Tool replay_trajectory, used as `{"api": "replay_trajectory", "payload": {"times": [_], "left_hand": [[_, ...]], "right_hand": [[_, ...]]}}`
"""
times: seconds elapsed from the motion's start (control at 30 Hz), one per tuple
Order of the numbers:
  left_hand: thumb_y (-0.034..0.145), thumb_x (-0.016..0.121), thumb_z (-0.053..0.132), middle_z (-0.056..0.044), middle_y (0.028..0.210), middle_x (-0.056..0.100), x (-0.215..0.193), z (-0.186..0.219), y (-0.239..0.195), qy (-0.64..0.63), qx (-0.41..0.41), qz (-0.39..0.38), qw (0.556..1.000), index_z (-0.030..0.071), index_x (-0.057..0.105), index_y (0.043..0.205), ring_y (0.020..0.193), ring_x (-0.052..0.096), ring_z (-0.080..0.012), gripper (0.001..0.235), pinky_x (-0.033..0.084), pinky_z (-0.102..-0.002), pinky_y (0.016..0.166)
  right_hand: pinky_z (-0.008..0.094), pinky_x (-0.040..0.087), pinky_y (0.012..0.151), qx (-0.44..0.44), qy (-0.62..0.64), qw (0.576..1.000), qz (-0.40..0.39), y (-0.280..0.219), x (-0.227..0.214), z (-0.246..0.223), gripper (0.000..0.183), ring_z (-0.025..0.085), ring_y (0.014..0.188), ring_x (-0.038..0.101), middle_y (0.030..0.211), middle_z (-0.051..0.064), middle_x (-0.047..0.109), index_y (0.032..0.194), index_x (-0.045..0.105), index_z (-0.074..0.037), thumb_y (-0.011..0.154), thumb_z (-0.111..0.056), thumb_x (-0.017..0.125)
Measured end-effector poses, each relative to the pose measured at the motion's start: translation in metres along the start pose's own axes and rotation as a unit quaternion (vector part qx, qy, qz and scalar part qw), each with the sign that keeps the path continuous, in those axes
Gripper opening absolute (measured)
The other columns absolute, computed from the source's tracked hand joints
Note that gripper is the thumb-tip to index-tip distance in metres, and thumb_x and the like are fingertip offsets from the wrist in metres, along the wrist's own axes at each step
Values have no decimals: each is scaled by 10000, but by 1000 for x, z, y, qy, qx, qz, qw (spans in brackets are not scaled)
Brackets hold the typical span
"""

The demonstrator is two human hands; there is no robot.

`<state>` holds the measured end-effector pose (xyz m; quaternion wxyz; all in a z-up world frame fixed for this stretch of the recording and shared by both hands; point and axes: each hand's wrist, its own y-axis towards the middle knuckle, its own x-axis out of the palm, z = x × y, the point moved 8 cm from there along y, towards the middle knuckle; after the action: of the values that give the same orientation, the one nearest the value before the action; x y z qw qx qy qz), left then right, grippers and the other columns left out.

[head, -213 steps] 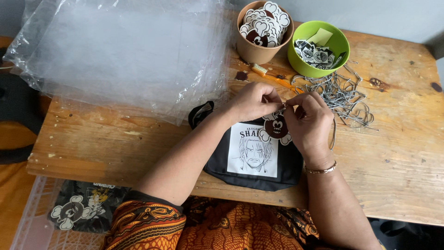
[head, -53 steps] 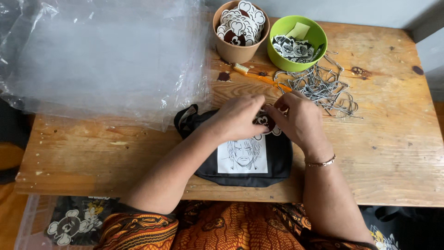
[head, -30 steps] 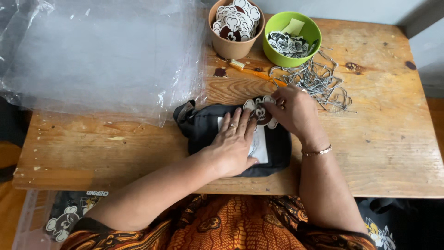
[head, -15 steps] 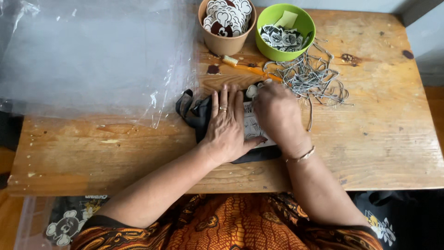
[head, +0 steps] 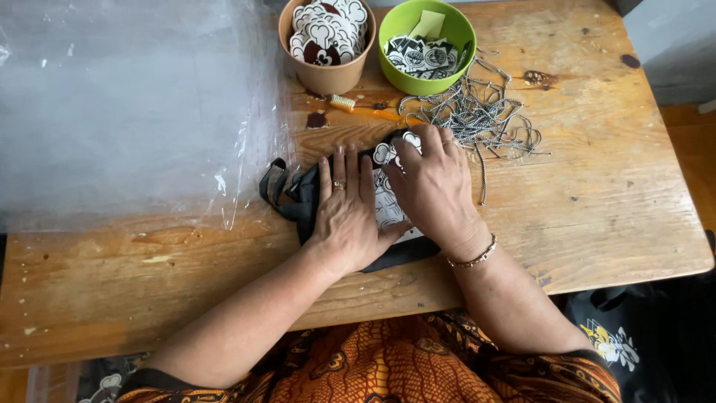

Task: The person attaches a metal chain to a bear-shaped keychain charm and places it on a black pouch. They then pick up a small paper tag and place it on the pouch as well.

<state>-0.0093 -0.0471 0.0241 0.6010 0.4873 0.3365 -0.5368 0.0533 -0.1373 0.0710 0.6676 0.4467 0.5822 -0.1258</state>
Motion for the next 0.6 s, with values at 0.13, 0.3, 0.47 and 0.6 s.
{"api": "replay_trajectory", "payload": {"times": [0.13, 0.3, 0.47, 0.6], "left_hand": [[787, 585, 784, -438, 1567, 234, 1, 1, 0, 3, 5, -14, 1000, -149, 391, 1467, 1513, 127, -553, 1171, -14, -632, 1232], [790, 560, 816, -426, 1582, 208, 3, -1, 2, 14, -5, -32, 999, -135, 393, 1471, 1524, 93, -536, 1181, -43, -623, 1233], [784, 562, 817, -417, 1577, 226, 2, -2, 2, 19, 1, -36, 999, -128, 382, 1473, 1524, 103, -534, 1183, -39, -618, 1237], [787, 568, 802, -407, 1594, 190, 4, -4, 2, -2, 17, -39, 999, -125, 359, 1484, 1522, 78, -540, 1179, -55, -616, 1234]], "right_hand": [[659, 452, 1037, 86, 31, 977, -194, -2, 31, 12, 593, 484, 1308, 508, 1382, 209, 489, 1457, 565, -113, 935, -363, 695], [633, 412, 1064, 67, 13, 981, -184, 1, 22, 13, 472, 415, 1264, 495, 1237, 170, 517, 1317, 657, -117, 916, -355, 732], [562, 398, 1063, 44, 15, 980, -192, -4, 26, 18, 380, 368, 1240, 499, 1203, 139, 567, 1109, 704, -130, 827, -369, 793], [593, 449, 1049, 58, 66, 967, -238, -5, 29, 30, 327, 383, 1272, 548, 1292, 103, 600, 1016, 750, -154, 813, -403, 813]]}}
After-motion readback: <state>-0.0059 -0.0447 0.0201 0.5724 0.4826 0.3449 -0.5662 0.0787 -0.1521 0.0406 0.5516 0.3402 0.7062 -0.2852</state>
